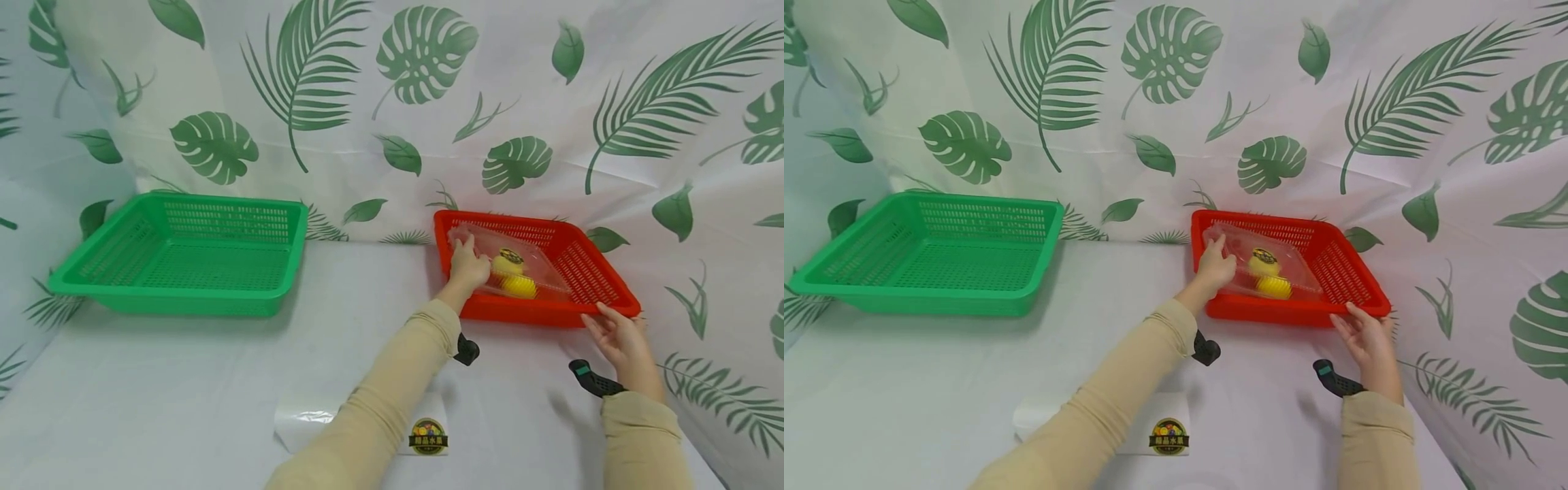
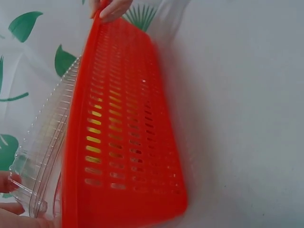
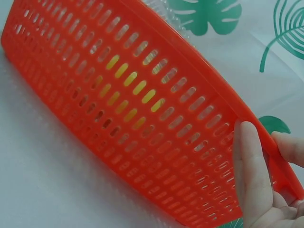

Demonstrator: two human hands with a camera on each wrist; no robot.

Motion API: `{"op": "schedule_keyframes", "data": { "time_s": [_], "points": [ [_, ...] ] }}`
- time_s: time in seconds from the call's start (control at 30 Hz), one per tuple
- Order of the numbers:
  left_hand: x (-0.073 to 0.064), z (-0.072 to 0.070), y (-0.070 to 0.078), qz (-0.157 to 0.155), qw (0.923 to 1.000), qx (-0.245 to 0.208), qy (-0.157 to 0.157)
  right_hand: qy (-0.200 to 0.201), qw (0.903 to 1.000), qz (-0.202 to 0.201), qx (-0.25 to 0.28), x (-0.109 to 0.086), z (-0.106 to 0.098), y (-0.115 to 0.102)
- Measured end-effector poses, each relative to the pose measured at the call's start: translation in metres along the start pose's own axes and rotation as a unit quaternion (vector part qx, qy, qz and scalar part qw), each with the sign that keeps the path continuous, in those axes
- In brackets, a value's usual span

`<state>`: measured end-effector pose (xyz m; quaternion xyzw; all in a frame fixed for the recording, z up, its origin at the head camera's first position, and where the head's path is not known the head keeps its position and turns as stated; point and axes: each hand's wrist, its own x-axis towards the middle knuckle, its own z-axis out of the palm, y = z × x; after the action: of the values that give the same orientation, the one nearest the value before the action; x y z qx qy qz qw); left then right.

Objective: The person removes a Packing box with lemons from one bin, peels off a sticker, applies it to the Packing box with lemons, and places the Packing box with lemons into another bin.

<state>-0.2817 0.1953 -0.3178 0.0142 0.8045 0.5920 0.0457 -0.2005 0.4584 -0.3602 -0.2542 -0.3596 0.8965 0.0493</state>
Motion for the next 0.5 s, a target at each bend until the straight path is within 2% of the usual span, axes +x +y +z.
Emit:
{"op": "schedule_keyframes", "data": {
  "time_s": [0.13,0.33,0.5],
  "points": [
    [-0.0006,0.001,-0.0001,0.001,1.0,0.005,-0.001,-0.002,1.0,0.0,0.001,0.0007,0.001,0.0005],
    [0.0014,0.0027,-0.0013,0.012,0.9995,0.022,-0.02,-0.003,1.0,0.001,-0.001,-0.0006,0.0008,-0.0007],
    [0.0017,0.0016,-0.0037,0.003,0.999,0.002,-0.045,0.001,1.0,0.005,0.0,-0.0016,0.0004,-0.0002]
  ]
}}
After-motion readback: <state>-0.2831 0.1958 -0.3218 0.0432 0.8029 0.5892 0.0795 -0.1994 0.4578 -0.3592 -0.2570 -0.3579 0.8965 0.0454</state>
